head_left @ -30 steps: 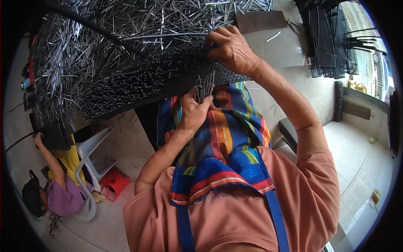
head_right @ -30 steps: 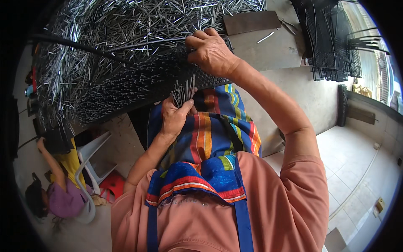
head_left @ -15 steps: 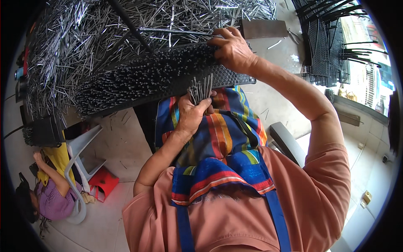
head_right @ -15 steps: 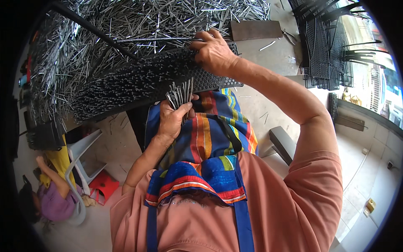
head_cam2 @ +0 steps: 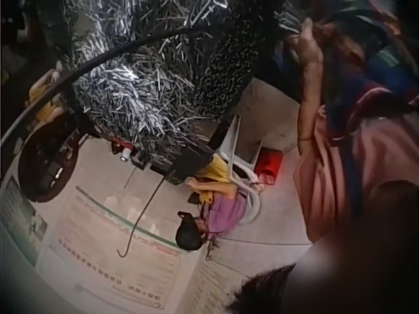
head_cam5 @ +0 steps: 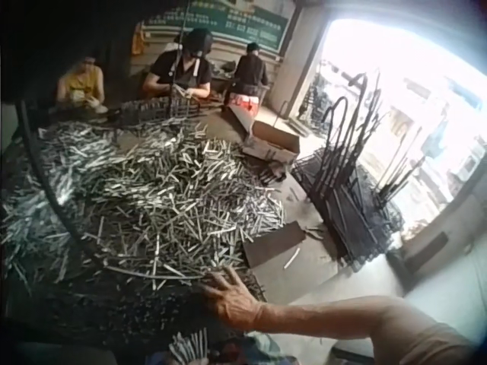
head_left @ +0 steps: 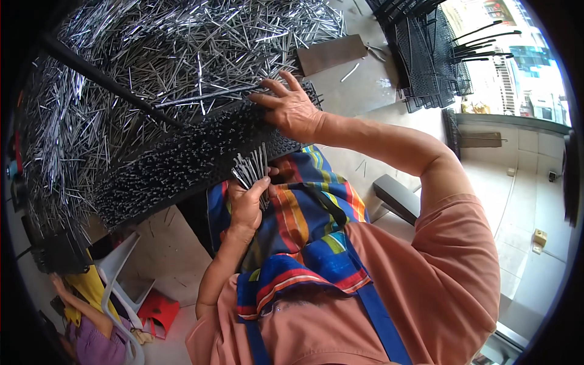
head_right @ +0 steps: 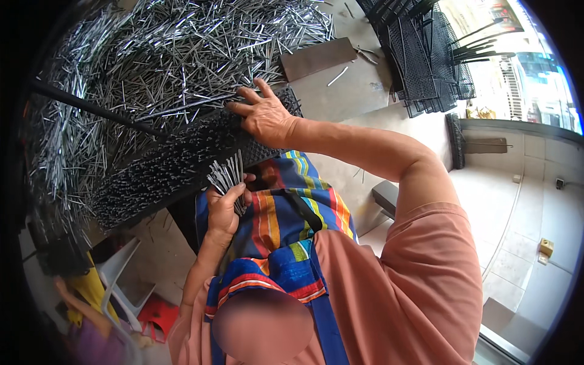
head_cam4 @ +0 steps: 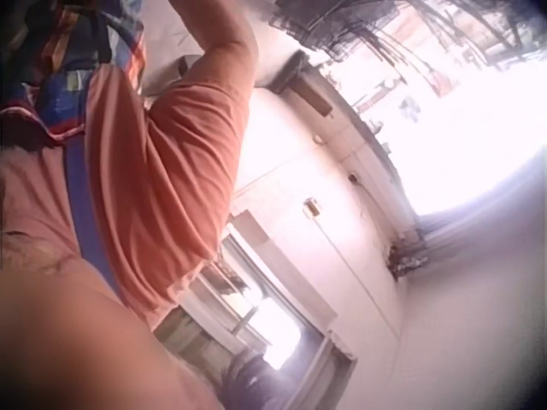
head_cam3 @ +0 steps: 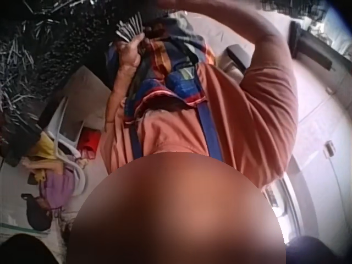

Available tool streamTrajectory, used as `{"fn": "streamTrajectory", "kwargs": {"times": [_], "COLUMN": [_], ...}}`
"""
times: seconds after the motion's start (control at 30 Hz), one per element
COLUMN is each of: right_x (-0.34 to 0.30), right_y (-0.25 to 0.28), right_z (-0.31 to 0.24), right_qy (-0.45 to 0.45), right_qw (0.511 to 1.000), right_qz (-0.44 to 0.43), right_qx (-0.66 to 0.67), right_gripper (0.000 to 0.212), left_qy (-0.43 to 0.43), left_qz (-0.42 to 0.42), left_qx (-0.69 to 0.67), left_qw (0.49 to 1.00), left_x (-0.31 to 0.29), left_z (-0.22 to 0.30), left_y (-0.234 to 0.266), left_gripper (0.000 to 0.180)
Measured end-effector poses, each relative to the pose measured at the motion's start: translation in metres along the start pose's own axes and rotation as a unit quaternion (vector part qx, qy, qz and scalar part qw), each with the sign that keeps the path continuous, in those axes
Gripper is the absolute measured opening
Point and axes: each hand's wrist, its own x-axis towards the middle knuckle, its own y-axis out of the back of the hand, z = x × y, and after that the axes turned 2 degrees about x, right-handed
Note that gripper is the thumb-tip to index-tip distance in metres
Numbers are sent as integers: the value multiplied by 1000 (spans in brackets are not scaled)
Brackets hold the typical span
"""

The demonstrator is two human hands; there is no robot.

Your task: Assembling or sorting thin metal wires into bundles or through a mesh at a workbench.

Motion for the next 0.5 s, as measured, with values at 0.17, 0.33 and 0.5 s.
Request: {"fn": "streamTrajectory", "kwargs": {"times": [0.17,0.33,0.5], "right_x": [-5,-3,2], "right_y": [-12,-2,-2], "right_z": [1,8,8], "right_qy": [-6,6,23], "right_qw": [997,999,999], "right_qz": [52,18,-11], "right_qx": [55,51,25], "right_gripper": [14,11,21], "left_qy": [-3,2,2], "left_qz": [11,-6,-21], "left_qx": [-2,-5,-8], "left_qw": [1000,1000,1000], "left_x": [0,-1,1], "left_z": [1,3,4], "left_y": [2,1,5], "left_gripper": [18,19,23]}}
